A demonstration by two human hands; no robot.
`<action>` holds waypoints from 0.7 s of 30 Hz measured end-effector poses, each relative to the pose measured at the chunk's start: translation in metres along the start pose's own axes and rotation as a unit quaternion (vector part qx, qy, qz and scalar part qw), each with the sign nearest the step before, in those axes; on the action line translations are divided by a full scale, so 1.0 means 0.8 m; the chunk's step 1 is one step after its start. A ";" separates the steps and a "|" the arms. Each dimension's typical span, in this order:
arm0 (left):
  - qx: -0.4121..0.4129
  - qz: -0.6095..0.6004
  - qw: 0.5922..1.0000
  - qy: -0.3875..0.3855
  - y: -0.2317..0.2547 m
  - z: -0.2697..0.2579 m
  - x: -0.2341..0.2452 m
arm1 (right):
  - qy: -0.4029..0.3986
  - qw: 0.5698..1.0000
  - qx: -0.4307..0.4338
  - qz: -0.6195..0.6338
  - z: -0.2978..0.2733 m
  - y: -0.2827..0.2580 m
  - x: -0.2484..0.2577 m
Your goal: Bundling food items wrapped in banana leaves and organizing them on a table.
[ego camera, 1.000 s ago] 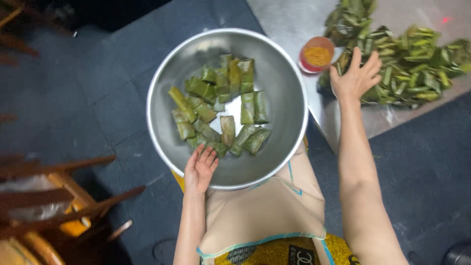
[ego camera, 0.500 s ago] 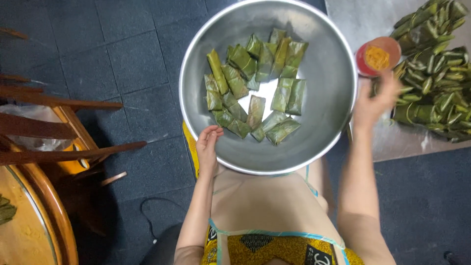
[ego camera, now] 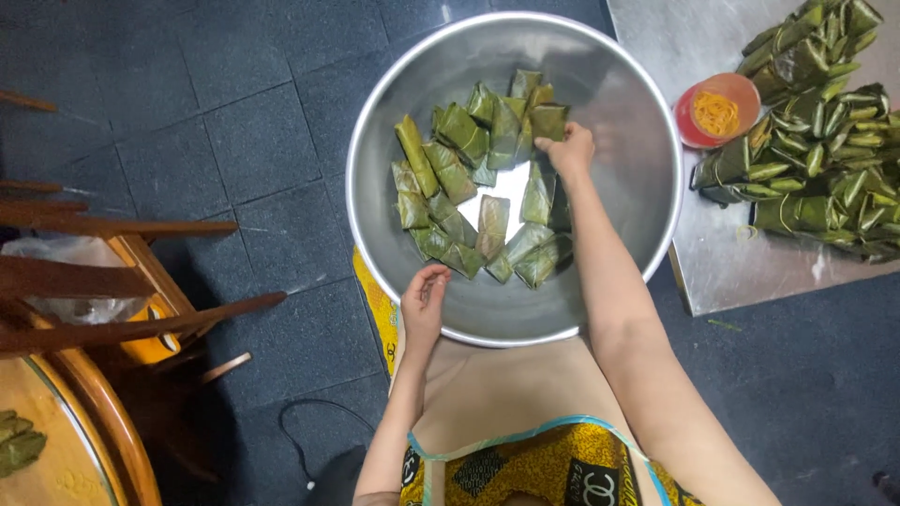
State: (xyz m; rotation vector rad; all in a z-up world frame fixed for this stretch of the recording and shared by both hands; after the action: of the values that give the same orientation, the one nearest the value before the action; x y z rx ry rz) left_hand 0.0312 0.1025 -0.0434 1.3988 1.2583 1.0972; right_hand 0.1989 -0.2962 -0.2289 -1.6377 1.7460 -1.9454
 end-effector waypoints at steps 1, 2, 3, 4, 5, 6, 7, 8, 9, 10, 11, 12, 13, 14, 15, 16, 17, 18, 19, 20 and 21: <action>0.001 0.002 1.000 -0.005 -0.010 0.007 0.000 | 0.003 1.000 -0.005 0.001 -0.007 -0.016 0.015; 0.004 -0.006 1.000 -0.009 -0.020 0.009 0.001 | -0.008 1.000 0.015 0.001 -0.018 -0.033 0.027; 0.006 -0.014 1.000 -0.012 -0.030 0.011 0.001 | -0.019 0.999 0.035 0.000 -0.029 -0.049 0.040; 0.009 -0.012 1.000 -0.019 -0.032 0.015 -0.002 | -0.016 0.999 0.029 0.000 -0.036 -0.053 0.061; 0.029 -0.024 0.999 -0.017 -0.036 0.018 -0.003 | -0.037 0.998 0.023 0.037 -0.044 -0.058 0.079; 0.048 -0.038 0.998 -0.015 -0.040 0.022 -0.007 | -0.056 0.996 0.019 0.072 -0.049 -0.064 0.100; 0.050 -0.038 0.998 -0.021 -0.037 0.030 -0.015 | -0.051 0.996 0.015 0.071 -0.075 -0.080 0.128; 0.048 -0.033 0.998 -0.036 -0.033 0.040 -0.024 | -0.114 0.993 -0.018 -0.007 -0.099 -0.096 0.146; 0.047 -0.029 0.997 -0.050 -0.029 0.049 -0.033 | -0.176 0.980 -0.050 -0.084 -0.127 -0.111 0.163; 0.046 -0.029 0.997 -0.053 -0.026 0.067 -0.051 | -0.174 0.980 -0.051 -0.083 -0.131 -0.095 0.158; 0.081 -0.013 0.994 -0.068 -0.029 0.083 -0.070 | -0.188 0.974 -0.075 -0.098 -0.137 -0.075 0.150; 0.119 0.004 0.990 -0.081 -0.033 0.095 -0.088 | -0.204 0.967 -0.099 -0.113 -0.145 -0.054 0.142; 0.120 0.005 0.989 -0.083 -0.040 0.114 -0.110 | -0.204 0.967 -0.101 -0.113 -0.136 -0.029 0.121; 0.109 0.049 0.986 -0.115 -0.046 0.133 -0.135 | -0.196 0.969 -0.099 -0.114 -0.127 -0.005 0.100; 0.098 0.094 0.980 -0.147 -0.053 0.152 -0.160 | -0.189 0.970 -0.096 -0.115 -0.117 0.019 0.081; 0.097 0.094 0.980 -0.148 -0.074 0.168 -0.183 | -0.188 0.971 -0.096 -0.115 -0.121 0.019 0.075; 0.134 0.139 0.968 -0.162 -0.102 0.182 -0.206 | -0.159 0.981 -0.082 -0.073 -0.123 0.016 0.073; 0.170 0.184 0.952 -0.174 -0.129 0.198 -0.227 | -0.130 0.989 -0.066 -0.030 -0.125 0.011 0.069; 0.169 0.185 0.953 -0.173 -0.157 0.212 -0.237 | -0.130 0.989 -0.065 -0.028 -0.129 0.004 0.072; 0.182 0.229 0.942 -0.163 -0.188 0.227 -0.245 | -0.124 0.990 -0.066 -0.015 -0.133 -0.003 0.076; 0.195 0.273 0.930 -0.153 -0.218 0.242 -0.252 | -0.118 0.991 -0.067 -0.002 -0.137 -0.010 0.080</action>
State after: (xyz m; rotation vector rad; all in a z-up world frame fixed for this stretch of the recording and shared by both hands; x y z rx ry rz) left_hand 0.1761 -0.1036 -0.2554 2.2223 0.9055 0.9519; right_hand 0.0988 -0.2592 -0.1602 -1.8281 1.8130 -1.5888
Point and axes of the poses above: each hand's wrist, its own z-axis towards the middle knuckle, its own x-axis out of the back of the hand, y = z × x, the point moved 6 cm from there along z, towards the middle knuckle, and after that the axes turned 1 degree about x, right-handed, at the moved point
